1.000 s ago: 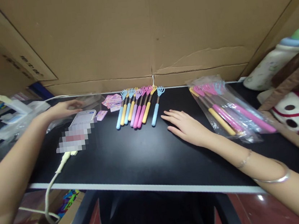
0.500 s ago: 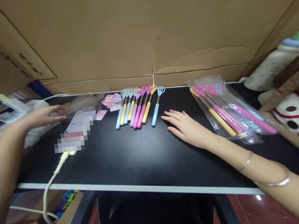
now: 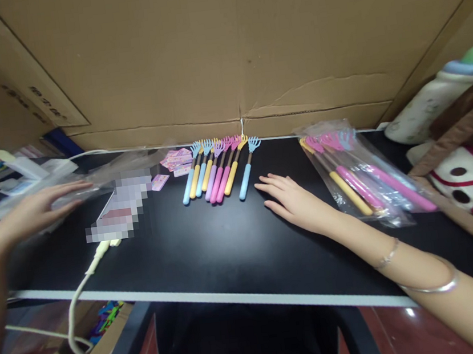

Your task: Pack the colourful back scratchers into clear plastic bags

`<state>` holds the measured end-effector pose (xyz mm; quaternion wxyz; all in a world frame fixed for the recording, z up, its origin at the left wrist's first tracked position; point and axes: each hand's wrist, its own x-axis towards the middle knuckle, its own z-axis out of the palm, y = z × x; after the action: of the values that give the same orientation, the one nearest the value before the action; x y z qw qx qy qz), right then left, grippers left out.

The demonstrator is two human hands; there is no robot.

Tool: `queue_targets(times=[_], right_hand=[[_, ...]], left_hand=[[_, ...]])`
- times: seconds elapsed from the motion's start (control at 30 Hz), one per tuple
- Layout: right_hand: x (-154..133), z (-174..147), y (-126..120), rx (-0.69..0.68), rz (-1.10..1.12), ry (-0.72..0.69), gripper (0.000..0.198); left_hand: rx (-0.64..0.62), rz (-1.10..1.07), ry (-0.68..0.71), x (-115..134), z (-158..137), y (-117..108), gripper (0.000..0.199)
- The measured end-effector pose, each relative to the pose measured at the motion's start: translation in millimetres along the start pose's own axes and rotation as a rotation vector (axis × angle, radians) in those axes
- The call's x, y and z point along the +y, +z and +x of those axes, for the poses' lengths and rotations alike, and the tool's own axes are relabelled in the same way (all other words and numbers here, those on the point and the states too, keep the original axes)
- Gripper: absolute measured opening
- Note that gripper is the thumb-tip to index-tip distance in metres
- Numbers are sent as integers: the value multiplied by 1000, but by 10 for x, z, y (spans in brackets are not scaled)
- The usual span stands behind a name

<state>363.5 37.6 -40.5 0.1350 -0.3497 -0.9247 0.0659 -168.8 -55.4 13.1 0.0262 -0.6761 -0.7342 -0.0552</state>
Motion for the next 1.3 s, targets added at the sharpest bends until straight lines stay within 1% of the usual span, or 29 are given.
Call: queue_targets(times=[0.07, 0.1, 0.17, 0.2, 0.23, 0.27, 0.3, 0.33, 0.37, 0.4, 0.43, 0.47, 0.5, 0.53, 0.57, 0.63, 0.67, 0.7, 0.73, 0.77, 0.8, 0.83, 0.9, 0.93, 1.0, 1.07, 1.17, 1.23, 1.3], right_hand=[[1, -1, 4, -7, 0, 4, 48], [0, -2, 4, -11, 1, 6, 48], [-4, -4, 0, -18, 2, 8, 49], [-7, -6, -2, -21, 2, 8, 50], [-8, -7, -5, -24, 2, 9, 51], [-10, -7, -6, -25, 2, 10, 51], [-11, -8, -8, -25, 3, 11, 51], [-13, -7, -9, -23, 6, 12, 50], [-14, -7, -10, -21, 10, 13, 49], [-16, -5, -11, -20, 15, 13, 48], [-17, -4, -11, -18, 21, 13, 48], [-18, -3, -11, -17, 26, 12, 48], [-18, -1, -11, -17, 31, 11, 48], [-18, 0, -10, -17, 35, 10, 48], [-17, 0, -10, -17, 41, 9, 48], [-17, -1, -15, -12, 67, 10, 48], [-21, -3, -21, -7, 93, 13, 48], [-30, -4, -31, 3, 131, 21, 48], [-46, -5, -45, 15, 183, 38, 49], [-70, -5, -64, 27, 254, 63, 49], [-102, -4, -86, 38, 346, 93, 49], [-141, -2, -110, 48, 460, 125, 50], [-231, 2, -160, 59, 757, 174, 52], [-277, 4, -185, 61, 925, 193, 54], [-359, 7, -234, 72, 1202, 249, 55], [-415, 7, -285, 123, 1349, 312, 46], [-445, 4, -354, 246, 1377, 382, 27], [-431, 4, -383, 310, 1352, 403, 24], [-398, 8, -391, 349, 1341, 420, 24]], left_hand=[[4, 5, -65, 48, -37, -17, 61], [35, 35, -128, 88, -51, -44, 59], [155, 72, -229, 213, -74, -136, 58], [234, 57, -246, 298, -83, -194, 58], [342, 16, -256, 396, -87, -256, 56], [435, -43, -239, 503, -88, -315, 53], [561, -119, -226, 618, -85, -368, 49], [646, -197, -182, 738, -78, -412, 45], [705, -261, -105, 860, -69, -447, 41], [738, -300, 8, 984, -58, -471, 36], [755, -303, 153, 1108, -47, -485, 31], [749, -296, 312, 1233, -36, -491, 27], [713, -279, 465, 1359, -27, -490, 25], [686, -282, 593, 1484, -20, -484, 26], [621, -275, 692, 1608, -15, -472, 27], [451, -256, 817, 1849, -17, -436, 37], [342, -238, 848, 1962, -25, -409, 40], [274, -223, 901, 2068, -36, -377, 40], [253, -212, 982, 2165, -50, -337, 40], [276, -209, 1080, 2253, -66, -291, 38], [331, -203, 1176, 2330, -82, -240, 36], [415, -207, 1267, 2398, -98, -185, 34], [542, -226, 1403, 2504, -125, -74, 26], [565, -248, 1433, 2543, -135, -24, 23], [536, -295, 1437, 2597, -151, 58, 21], [462, -317, 1411, 2618, -162, 108, 25], [373, -276, 1401, 2586, -159, 104, 29], [341, -228, 1381, 2512, -121, 44, 27], [358, -200, 1296, 2381, -30, -56, 24]])
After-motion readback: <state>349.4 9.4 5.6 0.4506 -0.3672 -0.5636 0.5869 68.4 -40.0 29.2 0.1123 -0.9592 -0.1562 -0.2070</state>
